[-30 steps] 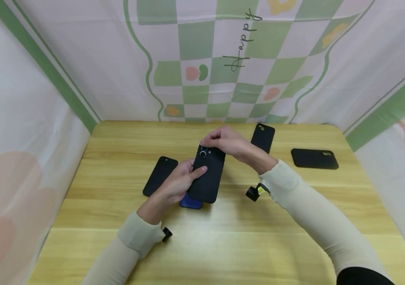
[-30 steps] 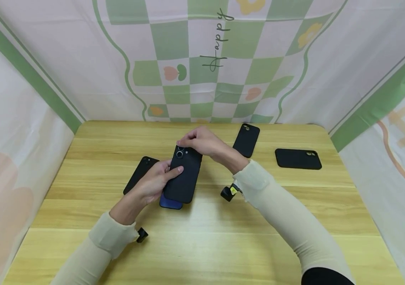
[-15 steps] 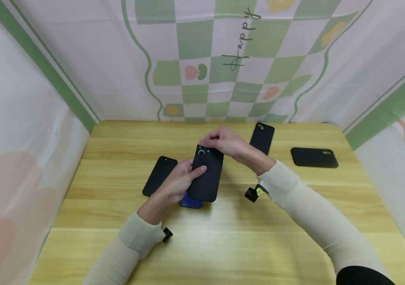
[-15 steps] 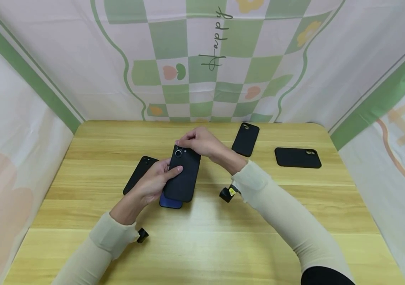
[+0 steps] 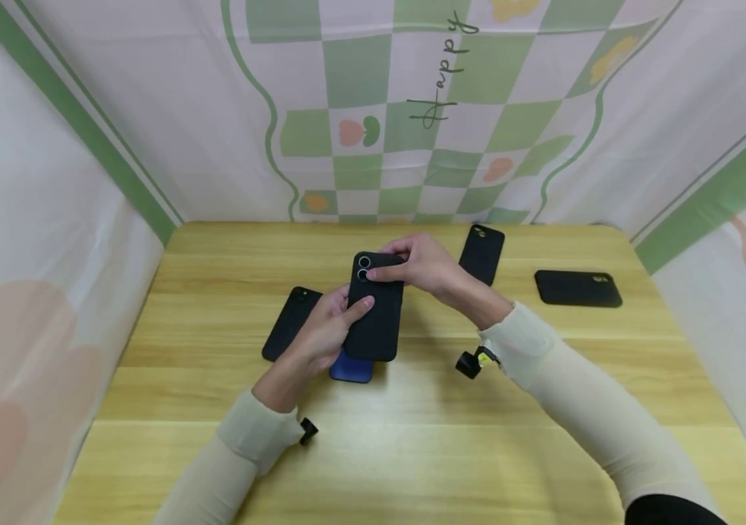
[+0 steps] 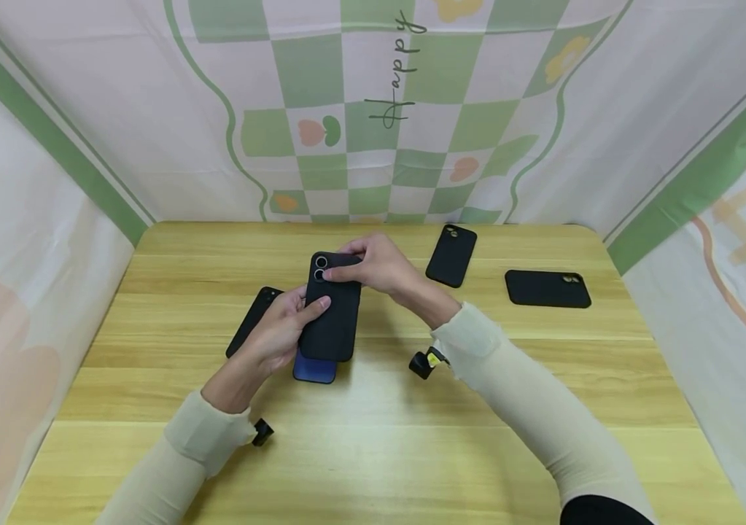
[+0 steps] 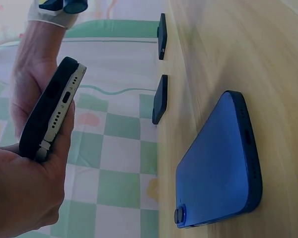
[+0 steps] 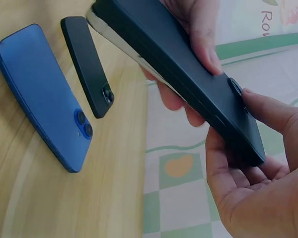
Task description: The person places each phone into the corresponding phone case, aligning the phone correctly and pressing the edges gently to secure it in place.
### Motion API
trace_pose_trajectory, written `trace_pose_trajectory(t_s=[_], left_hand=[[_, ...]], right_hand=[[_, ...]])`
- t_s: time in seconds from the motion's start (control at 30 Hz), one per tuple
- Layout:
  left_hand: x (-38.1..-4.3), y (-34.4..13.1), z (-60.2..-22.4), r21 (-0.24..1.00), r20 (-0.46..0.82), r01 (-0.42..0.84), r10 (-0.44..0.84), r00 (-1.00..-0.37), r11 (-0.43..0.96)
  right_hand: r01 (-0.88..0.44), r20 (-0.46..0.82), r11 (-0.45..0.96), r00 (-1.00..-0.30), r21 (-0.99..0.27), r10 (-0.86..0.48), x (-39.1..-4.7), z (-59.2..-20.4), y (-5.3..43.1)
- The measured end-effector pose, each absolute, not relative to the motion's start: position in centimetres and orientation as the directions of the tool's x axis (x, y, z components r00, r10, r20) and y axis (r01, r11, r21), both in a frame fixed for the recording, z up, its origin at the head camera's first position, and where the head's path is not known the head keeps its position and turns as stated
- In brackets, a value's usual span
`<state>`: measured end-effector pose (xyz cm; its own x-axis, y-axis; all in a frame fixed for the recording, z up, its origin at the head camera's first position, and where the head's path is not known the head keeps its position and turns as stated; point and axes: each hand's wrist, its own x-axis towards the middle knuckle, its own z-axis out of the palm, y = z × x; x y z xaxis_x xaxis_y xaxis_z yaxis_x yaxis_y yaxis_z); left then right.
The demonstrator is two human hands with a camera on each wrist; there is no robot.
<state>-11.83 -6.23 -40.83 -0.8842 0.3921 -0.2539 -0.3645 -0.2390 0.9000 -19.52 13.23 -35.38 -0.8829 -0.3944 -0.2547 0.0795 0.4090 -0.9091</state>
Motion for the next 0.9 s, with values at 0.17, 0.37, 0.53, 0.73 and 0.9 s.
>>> trace_pose_trajectory(t_s=[0.17, 0.37, 0.53, 0.73, 0.9], left_hand=[[-11.9, -6.2, -40.8, 0.901, -0.250, -0.362, 0.396, -0.883, -0.238], [-11.7, -5.9, -40.5, 0.889, -0.256, -0.376, 0.398, -0.881, -0.261], [-11.6, -5.7, -40.5, 0.891, -0.237, -0.363, 0.401, -0.885, -0.274], [-11.5, -5.5, -40.5, 0.896, -0.232, -0.354, 0.398, -0.888, -0.268], [-11.5, -5.7, -40.4, 0.909, -0.235, -0.338, 0.372, -0.898, -0.243]], right_hand=[[0.040, -0.215, 0.445, -0.912, -0.895, -0.350, -19.0, -35.5, 12.9], [0.009, -0.187, 0.451, -0.917, -0.892, -0.351, -18.7, -35.6, 12.8], [0.009, -0.183, 0.422, -0.910, -0.907, -0.373, -18.6, -35.8, 12.8], [0.038, -0.186, 0.389, -0.918, -0.921, -0.350, -18.3, -36.1, 13.0], [0.076, -0.195, 0.344, -0.925, -0.936, -0.325, -18.0, -36.2, 13.6]])
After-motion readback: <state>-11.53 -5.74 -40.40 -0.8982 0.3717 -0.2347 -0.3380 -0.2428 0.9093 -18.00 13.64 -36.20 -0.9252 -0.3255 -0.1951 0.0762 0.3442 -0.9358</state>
